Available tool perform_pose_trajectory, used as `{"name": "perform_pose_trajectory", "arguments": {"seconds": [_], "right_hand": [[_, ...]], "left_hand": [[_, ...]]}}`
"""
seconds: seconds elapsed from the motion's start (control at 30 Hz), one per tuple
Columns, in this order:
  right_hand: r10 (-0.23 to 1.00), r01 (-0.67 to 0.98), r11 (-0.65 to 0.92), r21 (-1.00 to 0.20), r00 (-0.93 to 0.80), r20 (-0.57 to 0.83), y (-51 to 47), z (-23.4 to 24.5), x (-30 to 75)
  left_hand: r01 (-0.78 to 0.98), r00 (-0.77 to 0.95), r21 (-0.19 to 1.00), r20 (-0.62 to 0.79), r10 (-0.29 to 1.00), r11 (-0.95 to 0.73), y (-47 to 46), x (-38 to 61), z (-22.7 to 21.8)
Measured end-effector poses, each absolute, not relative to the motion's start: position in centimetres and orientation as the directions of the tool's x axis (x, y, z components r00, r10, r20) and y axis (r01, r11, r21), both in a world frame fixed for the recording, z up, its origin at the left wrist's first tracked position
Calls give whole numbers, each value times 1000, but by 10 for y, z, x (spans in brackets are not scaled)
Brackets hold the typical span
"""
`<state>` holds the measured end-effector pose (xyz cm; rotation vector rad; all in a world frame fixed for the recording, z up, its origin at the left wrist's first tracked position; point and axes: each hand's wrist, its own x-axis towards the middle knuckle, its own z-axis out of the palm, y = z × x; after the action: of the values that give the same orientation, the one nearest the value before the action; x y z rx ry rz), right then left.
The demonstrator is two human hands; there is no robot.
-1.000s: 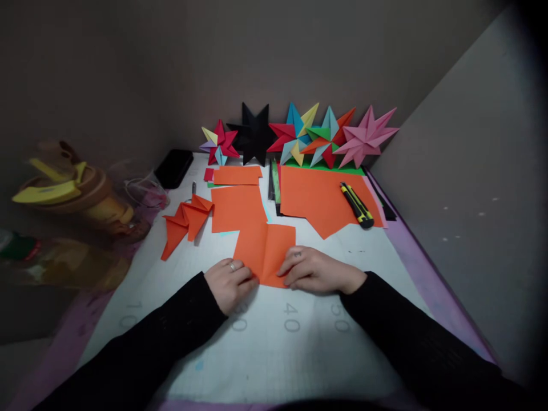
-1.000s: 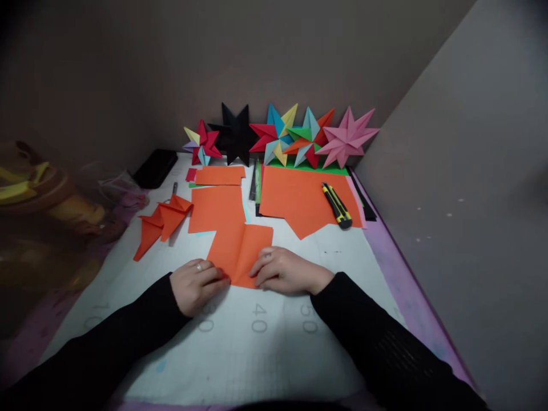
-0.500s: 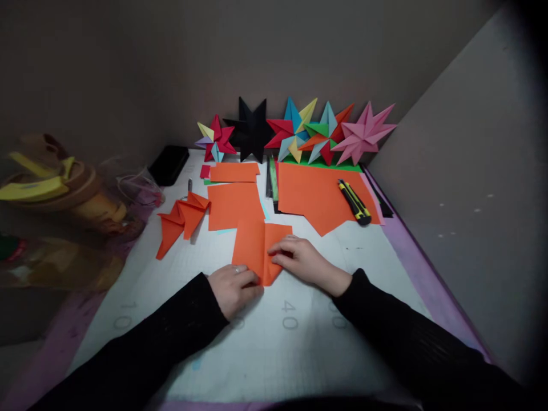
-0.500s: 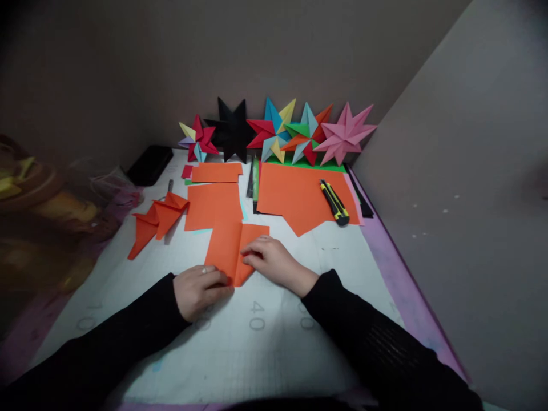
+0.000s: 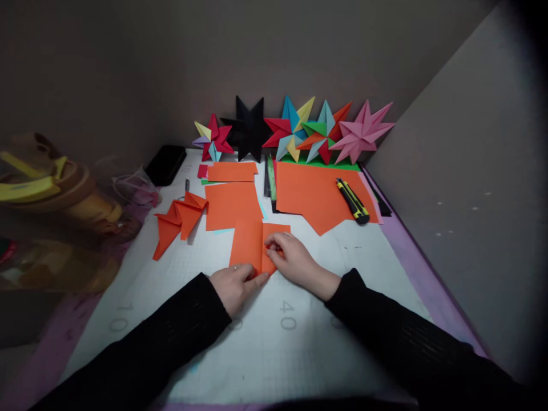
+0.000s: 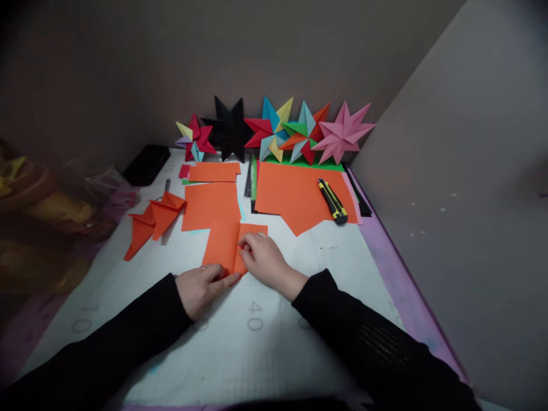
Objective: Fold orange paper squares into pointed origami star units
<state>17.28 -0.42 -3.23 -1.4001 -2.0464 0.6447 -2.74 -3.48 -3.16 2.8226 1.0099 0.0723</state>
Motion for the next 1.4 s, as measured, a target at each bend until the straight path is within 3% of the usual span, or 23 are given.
{"name": "perform_pose_trajectory", "arguments": {"seconds": [0.3, 0.47, 0.83, 1.4], "right_hand": [[953, 640, 293, -710, -254, 164, -3, -34, 171], [953, 639, 291, -713, -258, 158, -4, -35, 171], [954, 665, 291, -687, -252, 160, -3, -34, 169], [955, 680, 293, -672, -239, 174, -3, -32, 167]], "left_hand": [[601, 796, 131, -7, 606, -788, -36, -26, -32], [664, 737, 178, 12, 676, -726, -36, -26, -46], [662, 738, 288, -91, 668, -692, -33, -24, -34], [669, 728, 263, -46, 684, -695, -33, -23, -40]]}}
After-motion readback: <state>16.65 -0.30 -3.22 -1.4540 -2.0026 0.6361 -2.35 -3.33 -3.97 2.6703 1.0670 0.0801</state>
